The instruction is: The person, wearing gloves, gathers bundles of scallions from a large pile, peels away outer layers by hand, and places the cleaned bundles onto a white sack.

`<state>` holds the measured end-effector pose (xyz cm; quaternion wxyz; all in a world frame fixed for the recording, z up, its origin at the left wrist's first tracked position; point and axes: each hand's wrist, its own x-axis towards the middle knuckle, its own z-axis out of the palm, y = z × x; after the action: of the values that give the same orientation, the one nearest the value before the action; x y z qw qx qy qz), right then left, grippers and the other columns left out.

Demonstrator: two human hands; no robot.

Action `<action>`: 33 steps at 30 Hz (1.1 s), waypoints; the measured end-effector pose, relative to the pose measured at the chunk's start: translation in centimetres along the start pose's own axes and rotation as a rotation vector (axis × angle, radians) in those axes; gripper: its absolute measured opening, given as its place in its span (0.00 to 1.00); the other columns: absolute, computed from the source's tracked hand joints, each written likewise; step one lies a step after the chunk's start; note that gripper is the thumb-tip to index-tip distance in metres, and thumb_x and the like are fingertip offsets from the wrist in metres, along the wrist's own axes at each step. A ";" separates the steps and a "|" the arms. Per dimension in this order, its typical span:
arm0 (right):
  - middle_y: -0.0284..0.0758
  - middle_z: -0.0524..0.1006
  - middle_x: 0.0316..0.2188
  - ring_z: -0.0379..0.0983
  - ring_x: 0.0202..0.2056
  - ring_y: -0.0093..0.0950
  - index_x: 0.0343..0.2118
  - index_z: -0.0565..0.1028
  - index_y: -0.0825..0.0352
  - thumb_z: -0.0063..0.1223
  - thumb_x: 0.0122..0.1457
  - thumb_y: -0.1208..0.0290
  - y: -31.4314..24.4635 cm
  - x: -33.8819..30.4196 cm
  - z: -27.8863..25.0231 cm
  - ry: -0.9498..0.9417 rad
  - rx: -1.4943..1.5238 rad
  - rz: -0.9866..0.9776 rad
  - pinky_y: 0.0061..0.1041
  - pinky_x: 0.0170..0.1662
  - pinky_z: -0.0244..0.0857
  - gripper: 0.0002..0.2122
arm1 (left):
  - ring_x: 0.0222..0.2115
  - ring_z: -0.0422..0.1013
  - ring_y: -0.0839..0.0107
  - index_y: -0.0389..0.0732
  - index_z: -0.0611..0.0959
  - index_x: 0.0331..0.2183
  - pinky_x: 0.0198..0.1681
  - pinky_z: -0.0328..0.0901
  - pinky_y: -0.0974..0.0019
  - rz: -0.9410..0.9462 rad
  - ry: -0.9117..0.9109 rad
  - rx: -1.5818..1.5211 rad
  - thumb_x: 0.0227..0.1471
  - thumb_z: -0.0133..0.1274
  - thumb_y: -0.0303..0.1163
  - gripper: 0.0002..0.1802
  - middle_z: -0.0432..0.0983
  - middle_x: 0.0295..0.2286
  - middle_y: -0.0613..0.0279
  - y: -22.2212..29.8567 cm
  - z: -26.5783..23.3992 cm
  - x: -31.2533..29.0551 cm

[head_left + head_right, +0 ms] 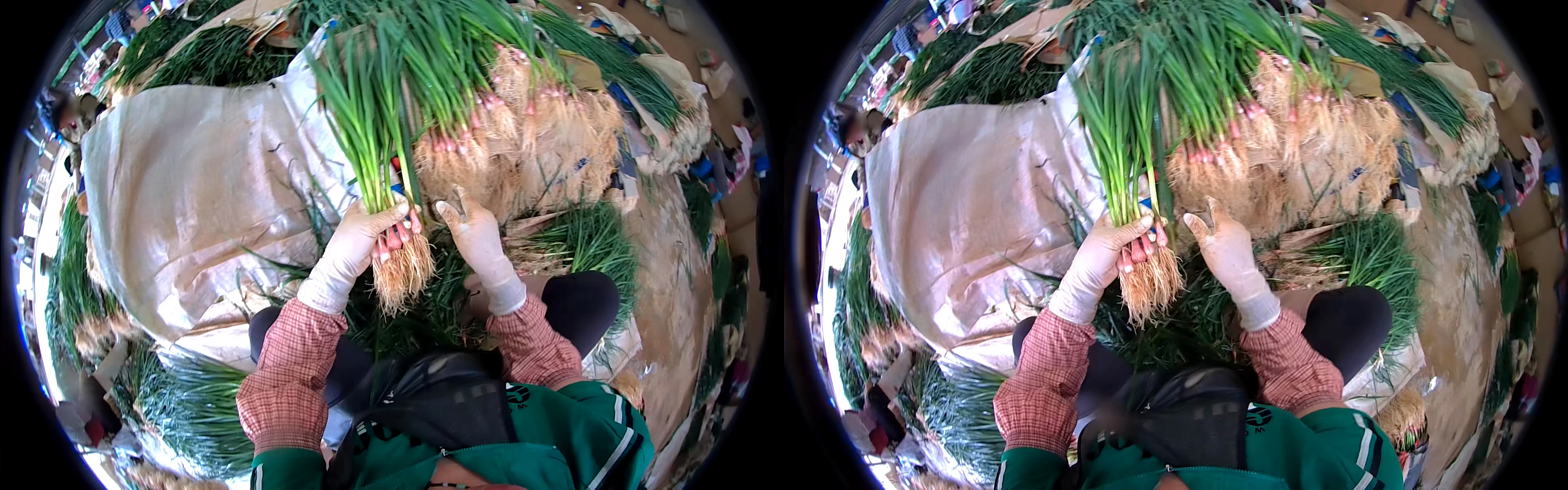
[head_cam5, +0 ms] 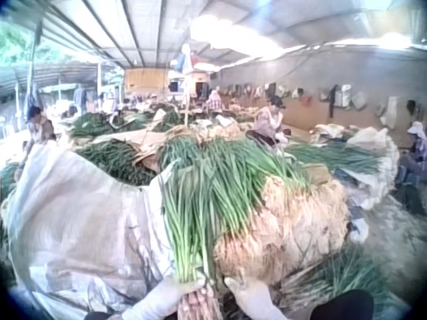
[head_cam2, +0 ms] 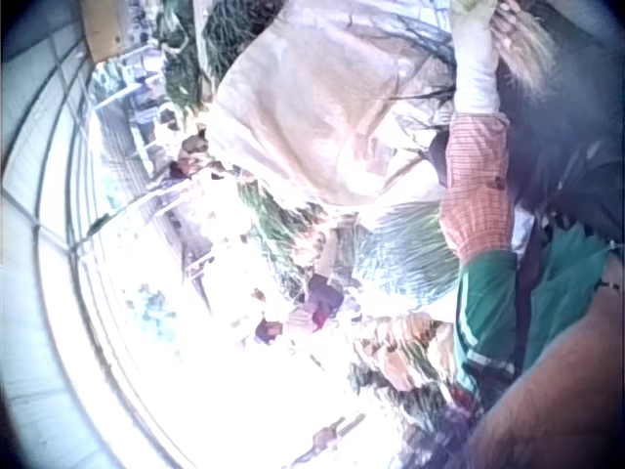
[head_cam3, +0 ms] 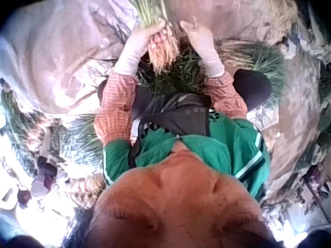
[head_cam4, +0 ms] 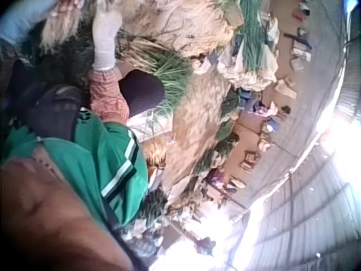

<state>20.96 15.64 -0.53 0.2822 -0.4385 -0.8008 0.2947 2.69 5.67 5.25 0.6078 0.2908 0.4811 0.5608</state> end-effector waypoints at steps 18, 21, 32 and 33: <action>0.32 0.76 0.37 0.71 0.36 0.20 0.50 0.70 0.74 0.45 0.62 0.71 -1.2 12.2 -25.3 0.261 0.617 -0.276 0.18 0.42 0.66 0.16 | 0.13 0.69 0.80 0.34 0.72 0.50 0.10 0.60 0.80 0.109 0.027 -0.099 0.57 0.50 0.32 0.21 0.79 0.27 0.56 0.1 -1.8 0.6; 0.34 0.76 0.34 0.72 0.33 0.21 0.52 0.69 0.71 0.44 0.62 0.70 1.2 18.1 -26.1 0.313 0.347 -0.152 0.20 0.38 0.68 0.17 | 0.13 0.69 0.81 0.35 0.75 0.48 0.10 0.59 0.81 0.035 0.002 -0.104 0.56 0.51 0.32 0.19 0.79 0.25 0.58 0.2 -2.5 1.3; 0.45 0.79 0.34 0.77 0.34 0.38 0.40 0.76 0.68 0.45 0.61 0.60 5.3 22.4 -7.1 -0.003 -0.677 0.202 0.32 0.40 0.70 0.15 | 0.18 0.75 0.73 0.33 0.77 0.40 0.23 0.73 0.75 0.041 0.069 -0.187 0.50 0.55 0.24 0.13 0.78 0.30 0.56 -1.3 -0.1 3.2; 0.45 0.79 0.33 0.77 0.33 0.38 0.39 0.76 0.68 0.46 0.60 0.61 5.4 21.9 -6.6 0.078 -0.591 0.183 0.31 0.39 0.70 0.15 | 0.20 0.75 0.73 0.33 0.77 0.40 0.26 0.74 0.75 -0.034 0.005 -0.161 0.50 0.55 0.24 0.13 0.79 0.32 0.55 -2.4 -0.2 3.3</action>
<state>18.54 38.48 4.19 0.1452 -0.5829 -0.7975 0.0563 3.17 8.36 2.22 0.6374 0.2316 0.4408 0.5880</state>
